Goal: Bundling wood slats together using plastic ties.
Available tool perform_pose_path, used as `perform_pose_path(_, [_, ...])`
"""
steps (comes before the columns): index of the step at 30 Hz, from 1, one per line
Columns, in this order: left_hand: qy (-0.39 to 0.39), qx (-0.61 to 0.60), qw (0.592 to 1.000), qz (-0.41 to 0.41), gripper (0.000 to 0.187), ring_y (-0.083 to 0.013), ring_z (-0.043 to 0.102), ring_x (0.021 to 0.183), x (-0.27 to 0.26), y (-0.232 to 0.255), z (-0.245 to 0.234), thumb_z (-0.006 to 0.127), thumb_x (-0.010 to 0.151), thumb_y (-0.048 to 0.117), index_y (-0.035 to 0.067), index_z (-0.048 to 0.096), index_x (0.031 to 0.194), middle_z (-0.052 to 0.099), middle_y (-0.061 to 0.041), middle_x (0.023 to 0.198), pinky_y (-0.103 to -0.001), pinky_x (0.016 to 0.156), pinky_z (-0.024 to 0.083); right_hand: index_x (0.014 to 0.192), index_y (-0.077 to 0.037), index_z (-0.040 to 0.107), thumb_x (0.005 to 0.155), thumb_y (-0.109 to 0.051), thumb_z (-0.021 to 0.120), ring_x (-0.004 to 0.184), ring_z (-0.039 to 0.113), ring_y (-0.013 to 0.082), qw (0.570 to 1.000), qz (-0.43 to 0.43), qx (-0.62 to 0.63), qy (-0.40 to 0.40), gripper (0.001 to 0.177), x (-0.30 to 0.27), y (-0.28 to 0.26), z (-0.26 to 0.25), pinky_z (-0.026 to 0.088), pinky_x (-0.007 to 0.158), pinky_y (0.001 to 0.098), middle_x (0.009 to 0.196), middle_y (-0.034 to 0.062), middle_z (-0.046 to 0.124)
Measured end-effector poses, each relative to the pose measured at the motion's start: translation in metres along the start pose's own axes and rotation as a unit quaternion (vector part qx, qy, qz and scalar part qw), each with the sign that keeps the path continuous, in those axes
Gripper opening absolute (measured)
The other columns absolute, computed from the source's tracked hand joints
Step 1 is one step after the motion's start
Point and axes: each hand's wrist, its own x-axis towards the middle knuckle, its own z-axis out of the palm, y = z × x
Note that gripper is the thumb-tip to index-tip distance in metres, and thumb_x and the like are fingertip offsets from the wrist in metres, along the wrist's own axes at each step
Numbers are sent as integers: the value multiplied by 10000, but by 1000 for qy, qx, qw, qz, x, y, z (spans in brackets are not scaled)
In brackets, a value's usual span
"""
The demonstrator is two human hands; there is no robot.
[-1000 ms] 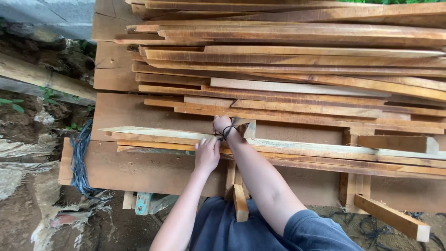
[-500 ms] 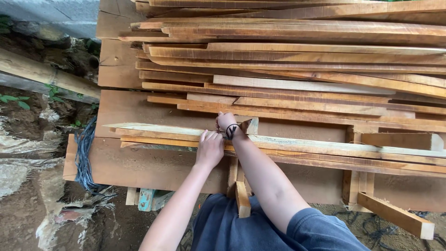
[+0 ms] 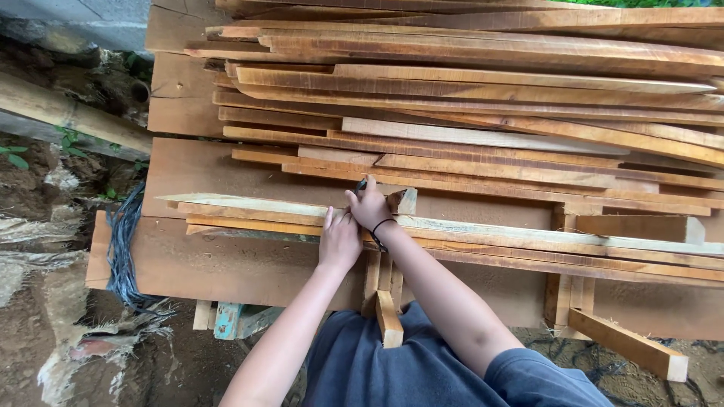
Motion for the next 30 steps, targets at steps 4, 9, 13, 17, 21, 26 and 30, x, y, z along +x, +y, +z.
perform_pose_path(4, [-1,-12,1000,-4,303,-239,546,1356,-1,0,4,585,892,161,66,678,1164,707,-106,1178,-498,1262,173,1203,-63,600,970,-512,598,1132,701,388,994,11,-103,-21,506,27,48,30,581,953,493,1065,215,750])
perform_pose_path(9, [-7,-22,1000,-16,343,-233,519,1391,-2,9,-15,609,897,176,60,668,1214,697,-105,1223,-492,1265,188,961,-154,811,967,-451,530,1105,714,336,990,35,-116,-65,409,51,73,45,591,924,453,963,134,783])
perform_pose_path(13, [-7,-18,1000,-20,349,-229,522,1387,0,3,3,588,902,176,74,650,1230,690,-105,1243,-486,1266,196,885,-218,814,945,-409,573,1013,741,325,992,48,-66,-97,313,47,55,33,609,846,423,880,96,779])
perform_pose_path(17, [-9,-93,995,-35,254,-270,554,1352,1,3,-17,576,906,118,46,698,1117,708,-129,1203,-475,1208,299,894,-263,813,927,-358,632,1005,736,255,996,41,-12,-77,208,37,39,29,591,854,374,882,43,781])
perform_pose_path(21, [16,-349,925,-151,149,-330,608,1268,-2,-14,-13,639,985,193,142,776,1011,734,-68,1254,-485,1099,453,1046,-204,800,962,-314,649,921,740,172,992,56,106,-33,206,30,34,30,587,831,331,859,30,794])
perform_pose_path(26, [68,-485,805,-334,179,-178,651,969,16,-17,-46,684,977,283,178,826,1007,768,-46,962,-335,892,495,1049,-126,786,977,-241,662,881,711,151,982,51,177,-47,184,14,20,13,554,811,315,835,51,792])
perform_pose_path(30, [69,-479,782,-394,233,-107,635,528,45,-45,-20,747,947,352,129,814,961,785,-59,888,-232,545,460,1114,-100,652,930,-195,743,799,688,103,975,43,215,-49,227,25,32,17,502,745,234,771,3,781])
